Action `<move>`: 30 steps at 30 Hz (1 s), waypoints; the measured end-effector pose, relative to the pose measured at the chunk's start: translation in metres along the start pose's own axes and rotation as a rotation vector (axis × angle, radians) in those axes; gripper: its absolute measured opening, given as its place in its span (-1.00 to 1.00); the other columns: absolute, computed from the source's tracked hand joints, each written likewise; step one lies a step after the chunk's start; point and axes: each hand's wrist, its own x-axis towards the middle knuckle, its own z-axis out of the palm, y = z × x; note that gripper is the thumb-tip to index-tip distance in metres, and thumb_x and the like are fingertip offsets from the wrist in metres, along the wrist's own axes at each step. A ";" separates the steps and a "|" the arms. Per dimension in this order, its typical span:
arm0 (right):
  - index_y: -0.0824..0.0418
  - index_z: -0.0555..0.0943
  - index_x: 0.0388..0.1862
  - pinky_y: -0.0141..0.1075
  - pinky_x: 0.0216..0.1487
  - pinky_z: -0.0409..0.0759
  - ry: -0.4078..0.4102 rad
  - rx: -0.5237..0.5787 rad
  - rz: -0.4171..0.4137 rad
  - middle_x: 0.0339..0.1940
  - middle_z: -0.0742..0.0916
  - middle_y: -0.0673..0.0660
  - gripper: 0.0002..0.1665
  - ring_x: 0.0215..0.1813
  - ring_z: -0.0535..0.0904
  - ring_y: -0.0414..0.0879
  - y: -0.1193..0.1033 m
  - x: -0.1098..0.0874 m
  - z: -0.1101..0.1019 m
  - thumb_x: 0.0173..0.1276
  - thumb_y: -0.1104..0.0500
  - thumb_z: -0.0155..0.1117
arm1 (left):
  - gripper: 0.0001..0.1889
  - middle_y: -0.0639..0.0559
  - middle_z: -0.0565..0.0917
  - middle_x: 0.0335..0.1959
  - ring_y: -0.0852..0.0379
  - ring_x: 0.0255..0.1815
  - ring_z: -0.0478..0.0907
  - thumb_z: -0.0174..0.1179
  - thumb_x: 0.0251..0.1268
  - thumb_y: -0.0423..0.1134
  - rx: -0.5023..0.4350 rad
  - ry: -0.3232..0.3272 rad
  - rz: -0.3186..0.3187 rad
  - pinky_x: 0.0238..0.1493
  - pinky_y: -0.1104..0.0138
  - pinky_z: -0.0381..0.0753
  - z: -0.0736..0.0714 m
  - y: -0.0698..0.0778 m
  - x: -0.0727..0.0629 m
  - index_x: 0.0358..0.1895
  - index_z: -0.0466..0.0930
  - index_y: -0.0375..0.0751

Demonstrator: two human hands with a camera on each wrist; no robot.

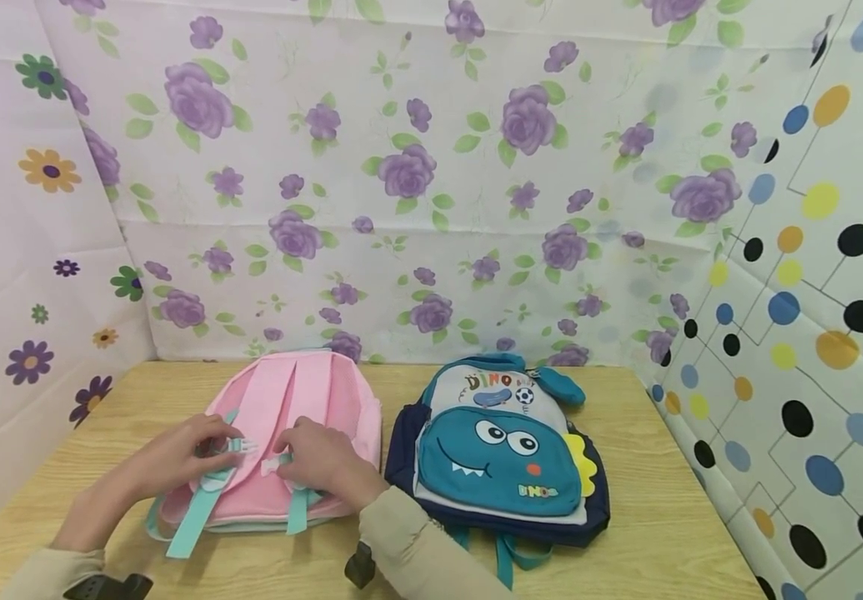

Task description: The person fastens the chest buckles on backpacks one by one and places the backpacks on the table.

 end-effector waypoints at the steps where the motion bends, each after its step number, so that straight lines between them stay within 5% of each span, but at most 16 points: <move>1: -0.13 0.70 0.05 -0.45 -0.32 0.44 -0.001 -0.002 0.003 -0.10 0.61 -0.14 -0.69 -0.37 0.45 -0.34 0.000 0.000 0.001 0.34 -0.05 0.36 | -0.69 0.23 0.46 -0.36 0.30 -0.33 0.33 0.29 0.31 0.09 -0.001 -0.002 0.003 -0.32 0.40 0.37 0.000 -0.001 0.000 -0.04 0.69 -0.01; 10: -0.16 0.73 -0.01 -0.44 -0.33 0.41 0.000 0.014 0.064 -0.13 0.56 -0.15 -0.71 -0.39 0.44 -0.30 0.003 0.004 0.012 0.28 -0.05 0.37 | -0.73 0.28 0.45 -0.42 0.33 -0.40 0.31 0.28 0.33 0.04 -0.014 -0.003 0.051 -0.38 0.43 0.35 0.005 -0.004 0.001 -0.06 0.70 0.00; 18: -0.12 0.70 -0.06 -0.46 -0.32 0.42 0.047 -0.016 0.030 -0.16 0.57 -0.16 -0.74 -0.38 0.43 -0.33 0.004 0.004 0.014 0.28 -0.06 0.37 | -0.71 0.28 0.45 -0.41 0.34 -0.40 0.31 0.25 0.35 0.04 -0.013 -0.020 0.061 -0.37 0.44 0.35 0.004 -0.005 0.000 -0.02 0.68 -0.02; 30: -0.04 0.70 -0.07 -0.50 -0.20 0.50 0.137 0.154 0.002 -0.23 0.67 -0.19 -0.73 -0.28 0.50 -0.38 0.010 0.004 0.005 0.26 -0.03 0.39 | -0.71 0.31 0.45 -0.41 0.39 -0.37 0.32 0.19 0.40 0.03 0.008 -0.001 0.071 -0.32 0.42 0.36 0.000 -0.004 -0.002 0.02 0.63 -0.02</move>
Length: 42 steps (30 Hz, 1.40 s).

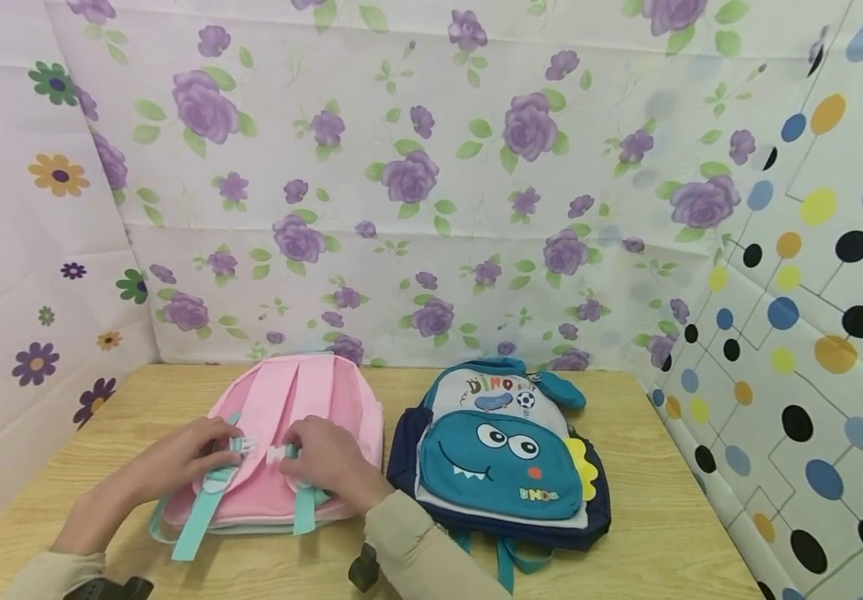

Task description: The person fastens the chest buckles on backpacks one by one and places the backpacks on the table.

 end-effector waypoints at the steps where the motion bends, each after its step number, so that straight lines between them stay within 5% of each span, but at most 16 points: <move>1: -0.04 0.70 -0.07 -0.50 -0.21 0.50 0.006 0.012 -0.006 -0.23 0.67 -0.18 -0.73 -0.29 0.51 -0.38 0.001 0.000 -0.001 0.25 -0.02 0.38 | -0.71 0.31 0.44 -0.40 0.39 -0.37 0.31 0.19 0.40 0.03 0.008 0.003 -0.001 -0.32 0.42 0.36 0.000 0.000 0.000 0.02 0.62 -0.02; 19: 0.06 0.71 -0.07 -0.54 -0.21 0.50 0.055 0.084 -0.086 -0.23 0.69 -0.13 -0.73 -0.26 0.53 -0.37 0.003 0.000 -0.022 0.23 0.10 0.33 | -0.77 0.38 0.42 -0.44 0.44 -0.42 0.30 0.24 0.36 -0.01 0.097 0.091 0.039 -0.34 0.43 0.35 -0.003 0.011 0.003 -0.02 0.63 0.04; 42: 0.06 0.70 -0.02 -0.54 -0.15 0.50 0.075 0.034 -0.147 -0.16 0.70 -0.09 -0.74 -0.20 0.56 -0.34 -0.004 0.007 -0.030 0.34 0.08 0.33 | -0.79 0.36 0.40 -0.45 0.43 -0.48 0.29 0.19 0.40 -0.01 0.082 0.050 0.071 -0.37 0.46 0.33 -0.005 0.014 0.014 0.01 0.58 0.11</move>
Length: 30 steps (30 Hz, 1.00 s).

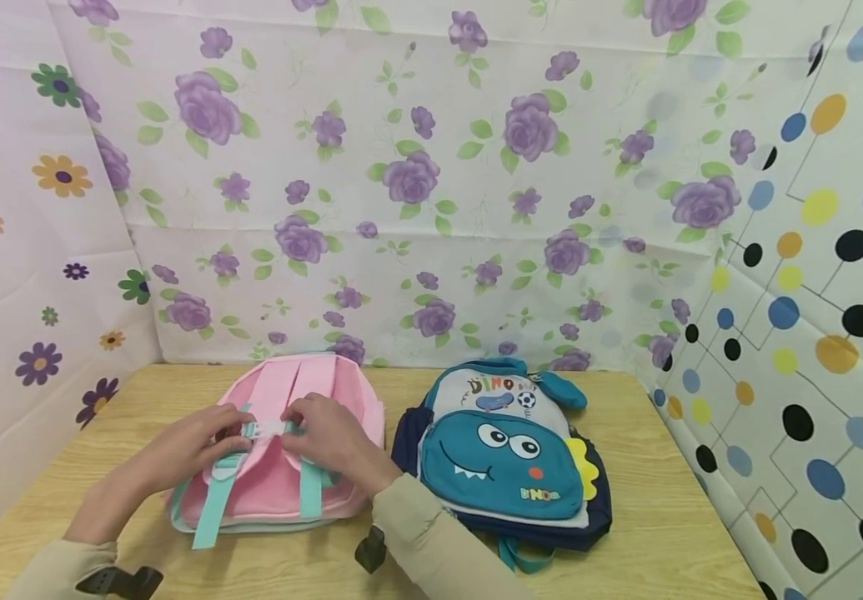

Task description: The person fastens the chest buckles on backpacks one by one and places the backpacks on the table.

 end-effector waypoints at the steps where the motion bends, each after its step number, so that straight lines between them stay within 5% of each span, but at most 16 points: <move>1: 0.06 0.70 -0.01 -0.54 -0.15 0.50 0.001 -0.001 -0.001 -0.16 0.70 -0.09 -0.74 -0.20 0.56 -0.35 0.000 0.001 0.000 0.34 0.08 0.32 | -0.78 0.36 0.40 -0.45 0.43 -0.47 0.29 0.19 0.40 -0.02 -0.001 -0.001 0.003 -0.37 0.46 0.33 0.000 0.000 0.000 0.02 0.58 0.10; 23: 0.07 0.70 0.08 -0.55 -0.17 0.52 -0.037 -0.022 0.023 -0.06 0.74 -0.03 -0.70 -0.14 0.64 -0.27 -0.007 0.003 0.006 0.41 0.12 0.29 | -0.75 0.38 0.44 -0.45 0.45 -0.46 0.30 0.32 0.29 -0.15 0.038 0.040 0.051 -0.38 0.46 0.37 0.009 0.004 0.008 0.02 0.66 0.00; 30: 0.06 0.66 0.13 -0.53 -0.16 0.53 -0.002 0.021 -0.005 0.01 0.70 -0.01 -0.68 -0.18 0.61 -0.24 -0.004 -0.008 0.006 0.43 0.05 0.28 | -0.66 0.18 0.58 -0.26 0.32 -0.35 0.46 0.34 0.28 -0.06 0.005 0.060 0.046 -0.37 0.44 0.47 0.012 0.008 0.005 0.04 0.66 -0.11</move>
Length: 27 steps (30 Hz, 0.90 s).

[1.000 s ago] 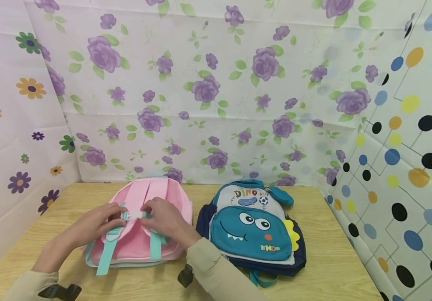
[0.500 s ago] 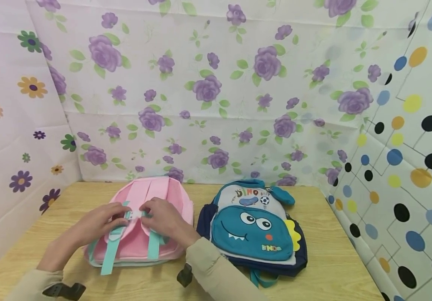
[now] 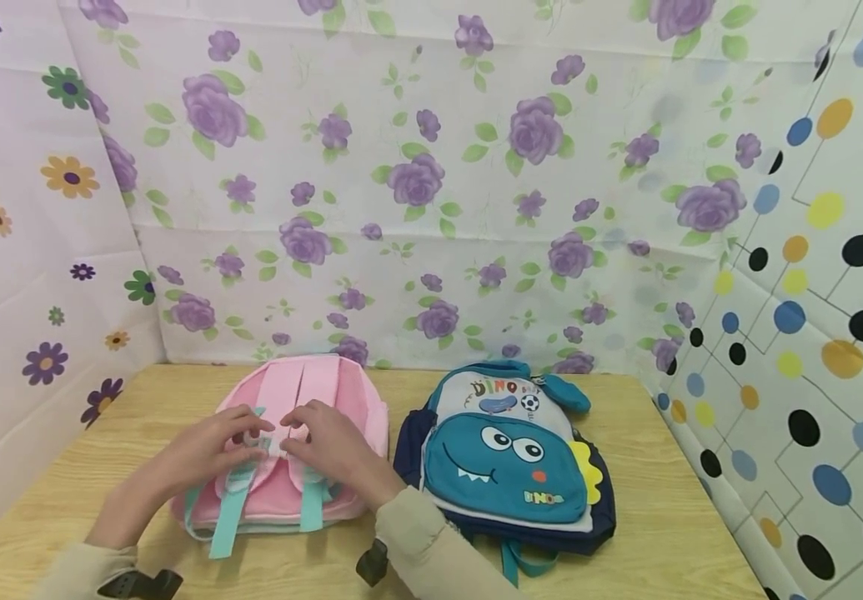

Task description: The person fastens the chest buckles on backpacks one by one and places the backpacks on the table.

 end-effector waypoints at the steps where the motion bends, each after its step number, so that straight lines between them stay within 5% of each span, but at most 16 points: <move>1: 0.06 0.65 0.13 -0.51 -0.13 0.54 0.015 0.000 -0.006 0.02 0.70 0.00 -0.67 -0.15 0.62 -0.22 0.001 -0.002 -0.001 0.44 0.05 0.28 | -0.64 0.13 0.59 -0.22 0.28 -0.33 0.48 0.34 0.27 -0.05 -0.006 0.012 0.002 -0.36 0.43 0.49 0.001 0.001 0.000 0.06 0.66 -0.12; 6: 0.07 0.66 0.10 -0.40 0.02 0.58 0.098 -0.020 -0.024 0.00 0.71 -0.01 -0.69 0.01 0.63 -0.13 0.006 -0.016 -0.009 0.44 0.04 0.28 | -0.61 0.05 0.60 -0.16 0.19 -0.29 0.48 0.34 0.28 -0.04 -0.024 0.079 0.020 -0.29 0.39 0.51 0.006 0.012 0.005 0.10 0.65 -0.12; 18: 0.07 0.66 0.09 -0.30 0.07 0.61 0.160 0.011 0.006 -0.01 0.71 -0.04 -0.72 0.03 0.59 -0.19 0.020 -0.048 -0.031 0.47 0.06 0.23 | -0.65 0.21 0.58 -0.20 0.17 -0.26 0.48 0.27 0.34 0.02 -0.092 0.101 -0.017 -0.24 0.40 0.50 0.026 0.045 0.022 0.11 0.65 0.00; 27: 0.10 0.67 0.07 -0.21 -0.02 0.63 0.212 0.041 0.052 -0.05 0.72 0.00 -0.73 0.00 0.62 -0.09 0.029 -0.075 -0.046 0.45 0.10 0.26 | -0.68 0.23 0.57 -0.23 0.28 -0.29 0.46 0.30 0.33 -0.08 -0.131 0.115 0.066 -0.25 0.41 0.50 0.037 0.069 0.038 0.09 0.66 -0.03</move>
